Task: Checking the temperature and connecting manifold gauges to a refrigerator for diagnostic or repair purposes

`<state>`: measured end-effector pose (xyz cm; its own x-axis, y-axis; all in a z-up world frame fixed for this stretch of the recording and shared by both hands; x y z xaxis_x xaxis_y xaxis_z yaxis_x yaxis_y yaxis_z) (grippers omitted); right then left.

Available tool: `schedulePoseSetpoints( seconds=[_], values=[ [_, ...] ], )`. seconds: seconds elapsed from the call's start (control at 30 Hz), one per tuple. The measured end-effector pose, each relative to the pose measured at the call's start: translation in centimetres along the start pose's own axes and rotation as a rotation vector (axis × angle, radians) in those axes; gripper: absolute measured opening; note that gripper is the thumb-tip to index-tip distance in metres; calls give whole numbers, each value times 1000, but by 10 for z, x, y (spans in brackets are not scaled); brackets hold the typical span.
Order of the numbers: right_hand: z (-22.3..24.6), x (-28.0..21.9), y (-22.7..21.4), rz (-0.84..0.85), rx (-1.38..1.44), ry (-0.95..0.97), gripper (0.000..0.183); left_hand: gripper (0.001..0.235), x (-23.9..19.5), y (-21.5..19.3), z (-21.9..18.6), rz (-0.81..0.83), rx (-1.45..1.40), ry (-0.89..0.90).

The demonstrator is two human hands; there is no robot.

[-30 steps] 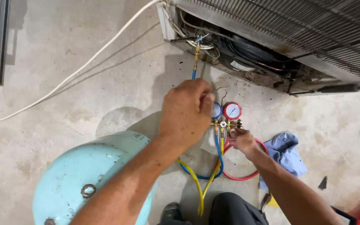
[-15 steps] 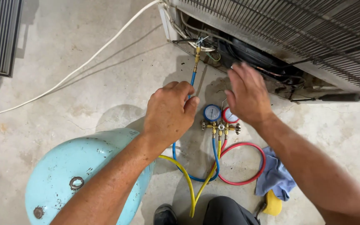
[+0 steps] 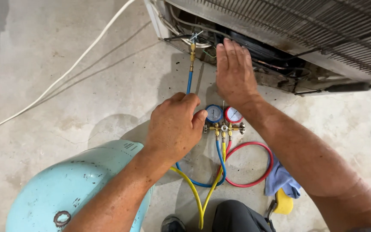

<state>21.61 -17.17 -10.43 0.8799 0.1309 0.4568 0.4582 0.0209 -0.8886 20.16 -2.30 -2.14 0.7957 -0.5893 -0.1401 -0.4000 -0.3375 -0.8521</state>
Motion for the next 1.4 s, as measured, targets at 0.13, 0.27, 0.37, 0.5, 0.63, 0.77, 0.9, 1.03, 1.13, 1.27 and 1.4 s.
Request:
schedulePoseSetpoints(
  seconds=[0.13, 0.27, 0.37, 0.5, 0.63, 0.77, 0.9, 1.03, 1.13, 1.27, 1.4],
  values=[
    [2, 8, 0, -17, -7, 67, 55, 19, 3, 8, -3, 17, 18, 18],
    [3, 17, 4, 68, -8, 153, 81, 20, 4, 16, -3, 48, 26, -5],
    [5, 19, 12, 145, -13, 179, 81, 20, 2, 16, -4, 31, 32, 14],
    [-1, 15, 23, 257, 68, 260, 82, 20, 2, 20, -5, 48, 40, 20],
    [-2, 12, 22, 293, 121, 289, 78, 20, 4, 25, -5, 37, 36, 26],
    [5, 13, 6, 203, 157, 259, 80, 20, 3, 26, -6, 16, 27, 29],
    [6, 7, 18, 445, 97, 322, 80, 19, 3, 32, -4, 52, 5, 16],
    [3, 10, 20, 431, 157, 344, 83, 18, 5, 33, -3, 78, -4, 14],
    [0, 13, 26, 363, 93, 325, 87, 19, 6, 35, -3, 59, 3, 17],
    [-3, 16, 40, 462, 61, 361, 87, 19, 4, 36, -4, 54, 7, 27],
    [-4, 32, 34, 428, 37, 370, 87, 21, 4, 36, -5, 33, 14, 40]
  ],
)
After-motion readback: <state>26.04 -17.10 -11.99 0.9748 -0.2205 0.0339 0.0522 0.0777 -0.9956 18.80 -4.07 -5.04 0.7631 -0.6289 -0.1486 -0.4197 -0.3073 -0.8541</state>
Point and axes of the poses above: each hand's wrist, its own x-axis towards the middle knuckle, its own y-axis out of the palm, z = x × y, the point moved 9 cm from there along x, towards the middle knuckle, and after that the axes turned 5 degrees about x, right-handed, at the moved point
